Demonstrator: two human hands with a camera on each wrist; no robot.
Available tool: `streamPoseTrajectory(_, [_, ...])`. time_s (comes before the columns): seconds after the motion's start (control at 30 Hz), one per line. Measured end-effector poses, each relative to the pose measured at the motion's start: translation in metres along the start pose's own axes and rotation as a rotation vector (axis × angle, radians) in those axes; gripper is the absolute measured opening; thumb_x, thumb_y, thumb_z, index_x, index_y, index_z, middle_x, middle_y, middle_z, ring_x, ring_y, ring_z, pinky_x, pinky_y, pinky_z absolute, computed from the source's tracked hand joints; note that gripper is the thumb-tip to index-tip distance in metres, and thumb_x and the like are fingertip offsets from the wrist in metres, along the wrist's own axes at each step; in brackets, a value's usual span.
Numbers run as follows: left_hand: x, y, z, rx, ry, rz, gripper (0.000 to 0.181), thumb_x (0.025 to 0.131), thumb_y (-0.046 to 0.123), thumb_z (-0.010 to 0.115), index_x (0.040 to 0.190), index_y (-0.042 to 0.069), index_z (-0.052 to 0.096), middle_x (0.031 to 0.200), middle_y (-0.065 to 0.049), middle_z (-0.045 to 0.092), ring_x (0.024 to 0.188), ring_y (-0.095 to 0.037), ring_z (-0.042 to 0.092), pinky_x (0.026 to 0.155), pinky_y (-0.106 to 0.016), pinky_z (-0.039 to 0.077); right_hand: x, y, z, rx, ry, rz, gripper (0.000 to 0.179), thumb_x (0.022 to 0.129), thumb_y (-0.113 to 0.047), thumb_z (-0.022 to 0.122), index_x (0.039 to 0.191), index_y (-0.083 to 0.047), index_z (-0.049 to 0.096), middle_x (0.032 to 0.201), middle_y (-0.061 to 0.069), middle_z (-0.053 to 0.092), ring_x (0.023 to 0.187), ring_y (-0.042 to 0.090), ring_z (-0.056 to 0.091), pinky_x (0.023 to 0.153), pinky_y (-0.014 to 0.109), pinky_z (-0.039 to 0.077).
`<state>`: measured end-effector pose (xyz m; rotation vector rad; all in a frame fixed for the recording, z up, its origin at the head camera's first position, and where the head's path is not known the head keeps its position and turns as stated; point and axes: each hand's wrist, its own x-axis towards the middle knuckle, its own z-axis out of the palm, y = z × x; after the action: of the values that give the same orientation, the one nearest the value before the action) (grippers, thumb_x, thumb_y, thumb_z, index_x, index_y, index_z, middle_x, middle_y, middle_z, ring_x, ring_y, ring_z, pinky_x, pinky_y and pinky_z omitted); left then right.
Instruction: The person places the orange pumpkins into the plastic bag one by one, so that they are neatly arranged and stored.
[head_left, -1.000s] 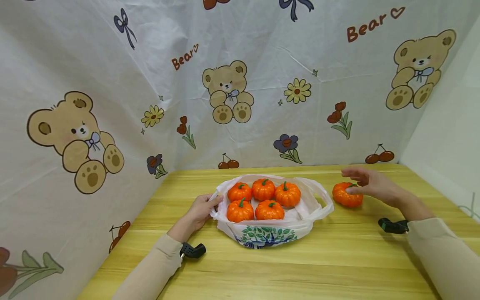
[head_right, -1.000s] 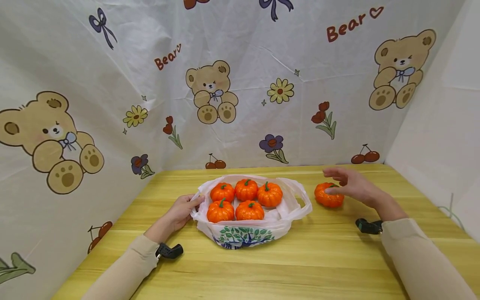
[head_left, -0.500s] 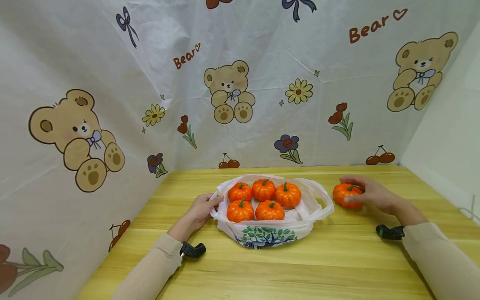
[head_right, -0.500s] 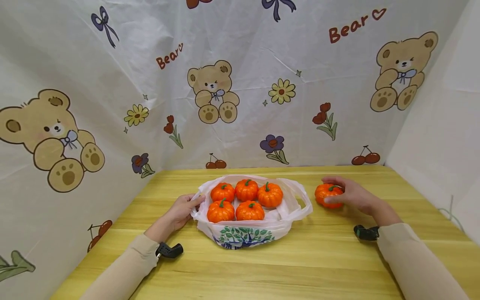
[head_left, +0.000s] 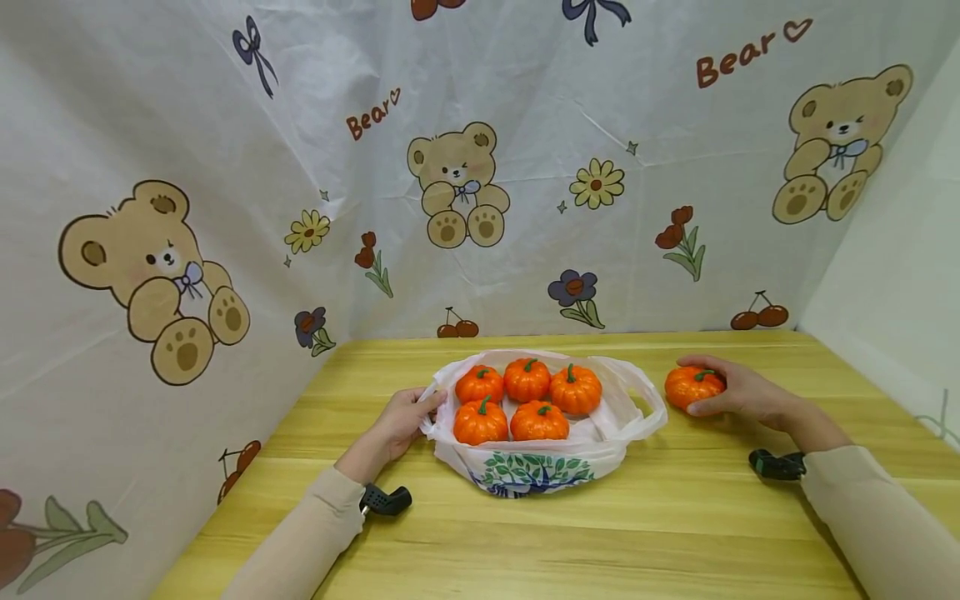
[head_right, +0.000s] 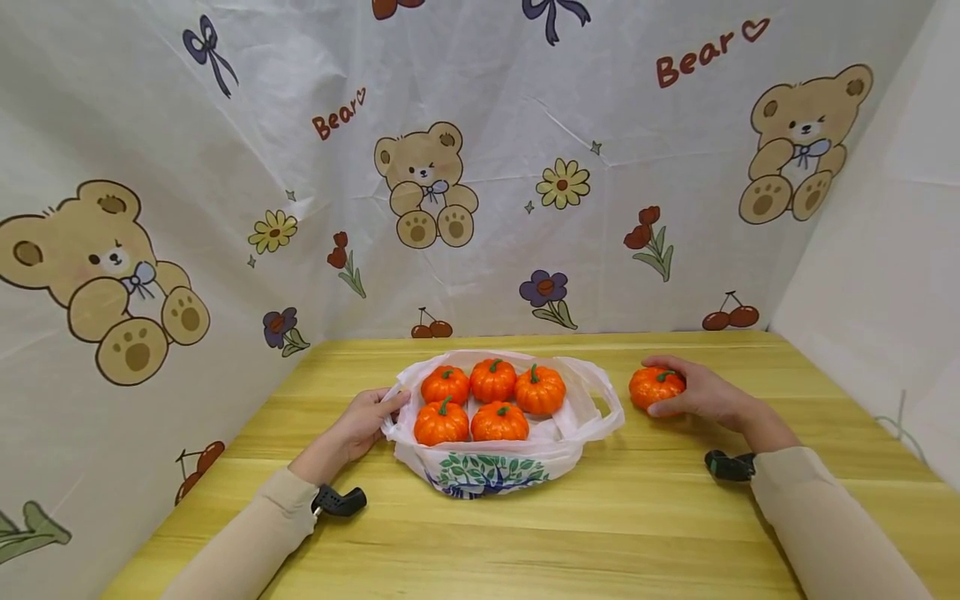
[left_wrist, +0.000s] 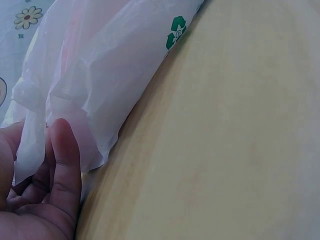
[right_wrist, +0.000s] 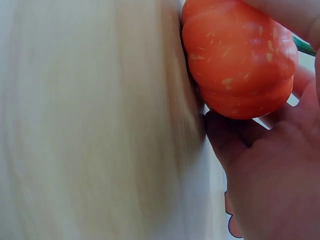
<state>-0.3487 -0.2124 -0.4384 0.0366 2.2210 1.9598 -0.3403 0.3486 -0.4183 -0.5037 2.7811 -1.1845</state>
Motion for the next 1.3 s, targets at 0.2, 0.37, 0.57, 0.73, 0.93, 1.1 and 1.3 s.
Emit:
streamPoseTrajectory(0.2, [-0.002, 0.002, 0.0, 0.005, 0.002, 0.002, 0.028, 0.102, 0.031, 0.066, 0.1, 0.003, 0.066, 0.081, -0.001, 0.059, 0.073, -0.012, 0.061, 0.065, -0.024, 0.055, -0.001, -0.002, 0.001, -0.008, -0.001, 0.007, 0.083, 0.088, -0.027, 0.083, 0.155, -0.006, 0.038, 0.146, 0.027, 0.047, 0.119, 0.033, 0.053, 0.095, 0.035, 0.046])
streamPoseTrajectory(0.37, [-0.003, 0.0, 0.0, -0.003, -0.003, -0.001, 0.029, 0.102, 0.031, 0.067, 0.1, 0.003, 0.066, 0.08, -0.001, 0.059, 0.073, -0.013, 0.061, 0.065, -0.024, 0.055, -0.003, -0.001, 0.0, 0.004, 0.012, 0.023, 0.084, 0.088, -0.031, 0.083, 0.155, -0.007, 0.038, 0.145, 0.026, 0.048, 0.118, 0.031, 0.053, 0.096, 0.036, 0.045])
streamPoseTrajectory(0.57, [-0.005, 0.001, 0.001, 0.0, -0.009, -0.001, 0.031, 0.101, 0.032, 0.068, 0.103, 0.001, 0.066, 0.08, -0.001, 0.059, 0.073, -0.012, 0.061, 0.065, -0.024, 0.055, -0.005, -0.004, -0.004, 0.026, 0.027, 0.003, 0.082, 0.089, -0.028, 0.082, 0.155, -0.006, 0.038, 0.146, 0.025, 0.048, 0.111, 0.019, 0.055, 0.088, 0.017, 0.047])
streamPoseTrajectory(0.73, [-0.003, 0.001, 0.001, 0.003, -0.002, 0.003, 0.03, 0.101, 0.032, 0.068, 0.102, 0.002, 0.066, 0.08, -0.001, 0.06, 0.073, -0.012, 0.062, 0.065, -0.024, 0.055, -0.006, -0.019, -0.01, 0.027, 0.044, -0.022, 0.077, 0.09, -0.027, 0.081, 0.154, -0.009, 0.04, 0.145, 0.023, 0.05, 0.11, 0.018, 0.056, 0.087, 0.018, 0.048])
streamPoseTrajectory(0.93, [-0.001, 0.001, 0.001, 0.002, -0.001, 0.004, 0.03, 0.101, 0.032, 0.069, 0.1, 0.002, 0.066, 0.081, -0.001, 0.059, 0.074, -0.012, 0.061, 0.065, -0.024, 0.054, -0.007, -0.045, -0.016, 0.051, 0.055, -0.055, 0.074, 0.093, -0.024, 0.078, 0.154, -0.01, 0.039, 0.14, 0.021, 0.052, 0.104, 0.014, 0.059, 0.084, 0.023, 0.053])
streamPoseTrajectory(1.1, [-0.001, 0.001, 0.0, -0.005, -0.009, 0.01, 0.029, 0.101, 0.031, 0.067, 0.097, 0.003, 0.065, 0.078, -0.001, 0.059, 0.072, -0.011, 0.061, 0.063, -0.023, 0.054, -0.007, -0.071, -0.017, 0.038, 0.046, -0.075, 0.073, 0.092, -0.025, 0.079, 0.153, -0.01, 0.041, 0.133, 0.018, 0.057, 0.103, 0.016, 0.059, 0.083, 0.026, 0.054])
streamPoseTrajectory(1.3, [-0.001, 0.0, -0.001, -0.003, -0.008, 0.013, 0.028, 0.102, 0.029, 0.067, 0.094, 0.003, 0.064, 0.077, 0.0, 0.058, 0.07, -0.011, 0.06, 0.062, -0.022, 0.053, -0.005, -0.103, -0.01, 0.004, 0.018, -0.138, 0.075, 0.088, -0.026, 0.083, 0.151, -0.012, 0.045, 0.135, 0.015, 0.059, 0.106, 0.02, 0.06, 0.082, 0.027, 0.056])
